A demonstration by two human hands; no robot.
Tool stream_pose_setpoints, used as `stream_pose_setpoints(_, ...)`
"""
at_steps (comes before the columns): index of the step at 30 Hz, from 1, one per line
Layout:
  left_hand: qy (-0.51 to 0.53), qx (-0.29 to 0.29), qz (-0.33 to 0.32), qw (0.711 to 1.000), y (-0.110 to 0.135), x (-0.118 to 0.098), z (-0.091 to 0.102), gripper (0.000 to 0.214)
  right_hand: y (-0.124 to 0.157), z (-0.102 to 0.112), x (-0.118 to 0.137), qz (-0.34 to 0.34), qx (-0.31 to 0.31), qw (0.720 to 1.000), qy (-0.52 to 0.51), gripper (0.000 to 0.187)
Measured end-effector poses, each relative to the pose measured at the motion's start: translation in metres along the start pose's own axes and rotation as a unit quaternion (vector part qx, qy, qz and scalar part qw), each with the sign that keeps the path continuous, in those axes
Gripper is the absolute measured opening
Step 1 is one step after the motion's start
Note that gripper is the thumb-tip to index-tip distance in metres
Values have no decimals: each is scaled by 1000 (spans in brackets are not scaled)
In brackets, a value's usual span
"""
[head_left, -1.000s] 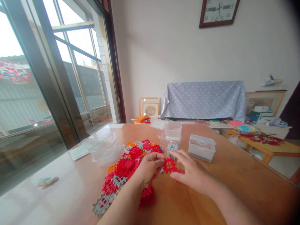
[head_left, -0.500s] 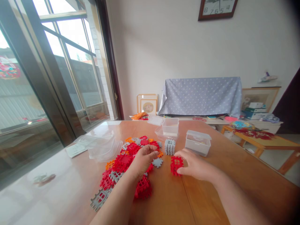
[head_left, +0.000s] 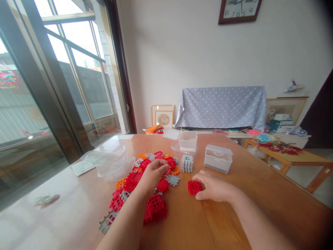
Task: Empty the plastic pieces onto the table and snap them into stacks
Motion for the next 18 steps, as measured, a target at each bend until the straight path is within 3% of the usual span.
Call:
stream_pose_setpoints(8, -35, -35, 5, 999, -2, 0, 19, 40, 0, 0, 1, 12, -6, 1000, -4, 37)
stream_pose_setpoints(12, -135, -40, -11, 990, -4, 1, 27, 33, 0, 2, -3, 21, -22, 999, -34, 45)
stream_pose_setpoints(15, -285, -47, -45, 956, -1, -2, 34, 19, -2, 5, -7, 27, -45, 997, -60, 49)
stream_pose_setpoints(18, -428, -21, -84, 899, 7, -7, 27, 14, -3, 7, -6, 36, -66, 994, -79, 50)
Point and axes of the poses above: each hand's wrist, its own y-axis away from the middle knuckle, its own z-axis out of the back of the hand, x = y × z, the point moved 10 cm from there along -y, towards the middle knuckle, and after that the axes turned 15 degrees about -y, right-handed, at the moved point
